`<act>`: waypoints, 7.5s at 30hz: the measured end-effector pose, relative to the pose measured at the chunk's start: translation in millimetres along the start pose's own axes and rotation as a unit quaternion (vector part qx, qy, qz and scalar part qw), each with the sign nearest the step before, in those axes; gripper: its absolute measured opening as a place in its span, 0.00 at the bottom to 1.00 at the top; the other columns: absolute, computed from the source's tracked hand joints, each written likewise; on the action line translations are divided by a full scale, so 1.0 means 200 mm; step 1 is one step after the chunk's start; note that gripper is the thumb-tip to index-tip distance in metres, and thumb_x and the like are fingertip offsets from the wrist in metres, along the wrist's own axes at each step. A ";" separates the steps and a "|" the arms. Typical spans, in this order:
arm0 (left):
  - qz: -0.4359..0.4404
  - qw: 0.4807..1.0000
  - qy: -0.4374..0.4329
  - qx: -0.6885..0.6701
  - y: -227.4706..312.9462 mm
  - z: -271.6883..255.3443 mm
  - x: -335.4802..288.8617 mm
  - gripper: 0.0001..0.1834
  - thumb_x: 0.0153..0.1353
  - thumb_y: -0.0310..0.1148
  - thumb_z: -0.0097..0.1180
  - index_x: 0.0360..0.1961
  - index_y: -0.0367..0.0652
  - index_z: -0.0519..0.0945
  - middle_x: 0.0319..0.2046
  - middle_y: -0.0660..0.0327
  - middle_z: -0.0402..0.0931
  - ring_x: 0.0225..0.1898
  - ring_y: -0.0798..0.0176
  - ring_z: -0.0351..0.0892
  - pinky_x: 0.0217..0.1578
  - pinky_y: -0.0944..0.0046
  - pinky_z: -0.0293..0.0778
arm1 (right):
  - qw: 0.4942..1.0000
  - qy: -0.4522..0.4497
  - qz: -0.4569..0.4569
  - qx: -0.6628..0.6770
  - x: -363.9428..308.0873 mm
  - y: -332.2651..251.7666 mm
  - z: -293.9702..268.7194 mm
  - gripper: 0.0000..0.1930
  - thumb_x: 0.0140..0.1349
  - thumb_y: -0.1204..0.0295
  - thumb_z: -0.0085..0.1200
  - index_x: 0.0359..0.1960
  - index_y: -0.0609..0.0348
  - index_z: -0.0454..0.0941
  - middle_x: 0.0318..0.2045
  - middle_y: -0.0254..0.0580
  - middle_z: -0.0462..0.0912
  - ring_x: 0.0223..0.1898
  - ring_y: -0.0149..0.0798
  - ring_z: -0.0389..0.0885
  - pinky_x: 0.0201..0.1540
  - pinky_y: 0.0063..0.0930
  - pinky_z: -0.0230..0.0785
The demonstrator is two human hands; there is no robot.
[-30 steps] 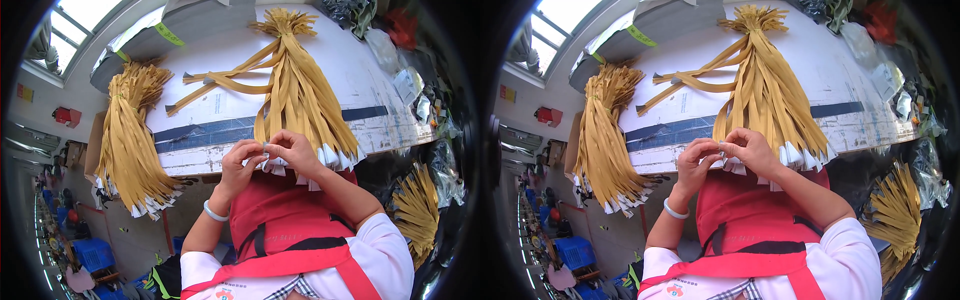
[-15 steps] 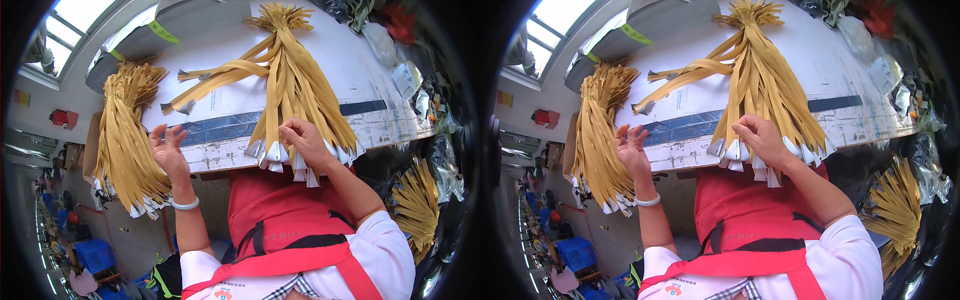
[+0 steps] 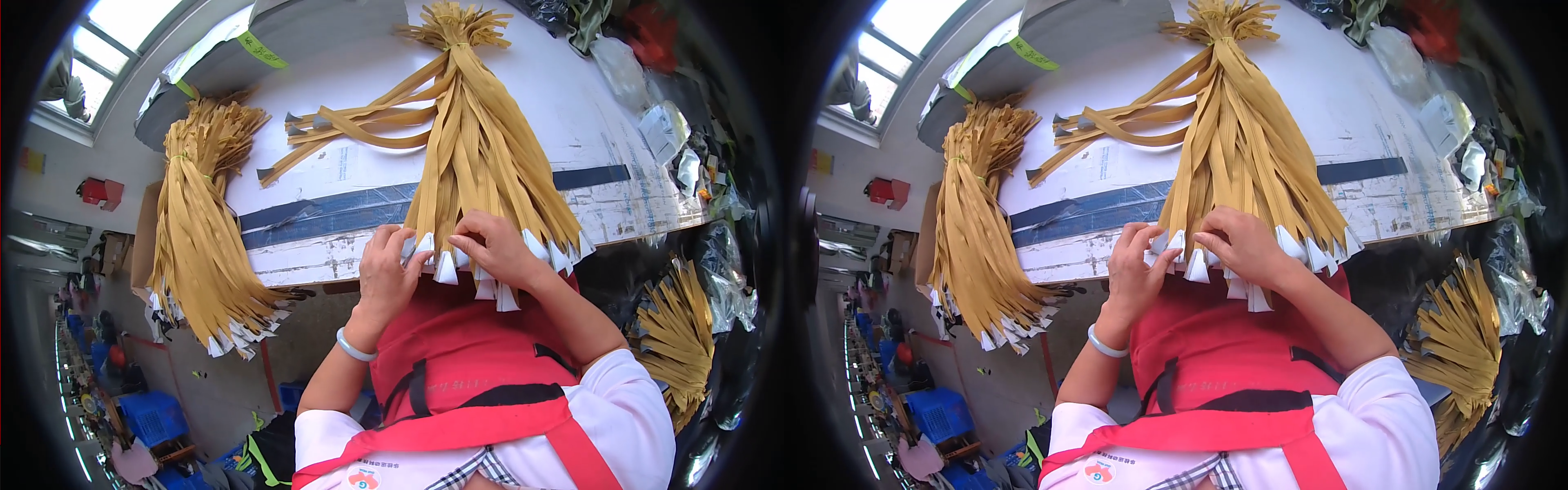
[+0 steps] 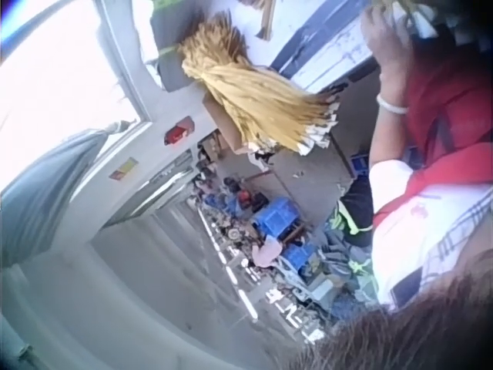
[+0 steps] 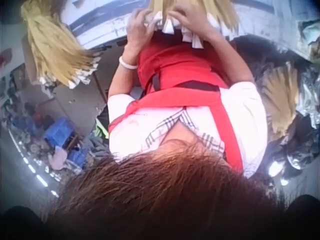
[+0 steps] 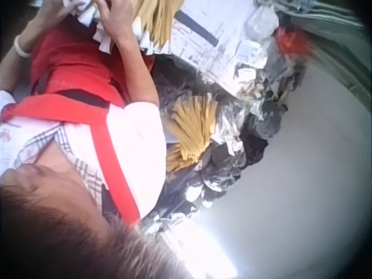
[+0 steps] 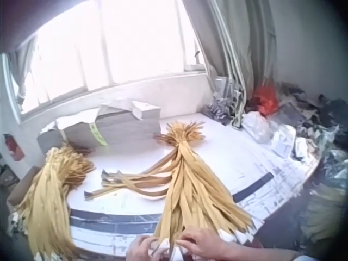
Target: Assembling plastic clips and components onto yellow nylon straps at a factory workbench.
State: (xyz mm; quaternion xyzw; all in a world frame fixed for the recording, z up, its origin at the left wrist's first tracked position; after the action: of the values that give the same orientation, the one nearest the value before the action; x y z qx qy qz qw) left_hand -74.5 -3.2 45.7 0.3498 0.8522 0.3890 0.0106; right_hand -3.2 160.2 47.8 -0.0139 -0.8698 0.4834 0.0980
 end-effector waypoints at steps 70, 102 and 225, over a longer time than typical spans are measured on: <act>-0.036 0.966 0.073 -0.243 -0.21 -0.23 -0.02 0.06 0.62 0.15 0.56 0.30 0.34 0.74 0.29 0.59 0.76 0.26 0.68 0.76 0.26 0.70 0.72 | 0.955 0.144 0.131 0.223 0.02 0.08 -0.33 0.10 0.70 0.66 0.57 0.33 0.60 0.77 0.22 0.24 0.72 0.25 0.19 0.69 0.28 0.16 0.64; -0.019 0.998 -0.009 -0.051 -0.31 -0.05 0.01 0.10 0.52 0.24 0.69 0.31 0.37 0.78 0.38 0.55 0.78 0.43 0.53 0.78 0.44 0.57 0.75 | 0.994 -0.068 0.034 0.085 0.00 -0.08 0.14 0.08 0.64 0.70 0.60 0.35 0.63 0.78 0.29 0.47 0.80 0.33 0.45 0.81 0.36 0.35 0.72; -0.067 0.886 0.009 -0.460 -0.02 0.04 0.05 0.07 0.58 0.14 0.61 0.30 0.36 0.78 0.33 0.62 0.78 0.33 0.70 0.78 0.39 0.73 0.75 | 0.985 0.089 -0.137 -0.048 0.09 -0.28 0.04 0.07 0.57 0.77 0.59 0.32 0.59 0.71 0.29 0.41 0.74 0.26 0.45 0.80 0.28 0.34 0.73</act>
State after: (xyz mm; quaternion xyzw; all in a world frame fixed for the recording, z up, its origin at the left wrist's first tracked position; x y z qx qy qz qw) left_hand -82.1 6.2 41.2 0.2441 0.5996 0.7384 0.1890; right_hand -17.4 125.6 94.6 0.0578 -0.8734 0.4202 0.2391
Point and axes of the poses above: each hand's wrist, its own x-axis towards the middle knuckle, its own z-axis out of the palm, y = z × x, the point moved 8 cm from there along x, towards the middle knuckle
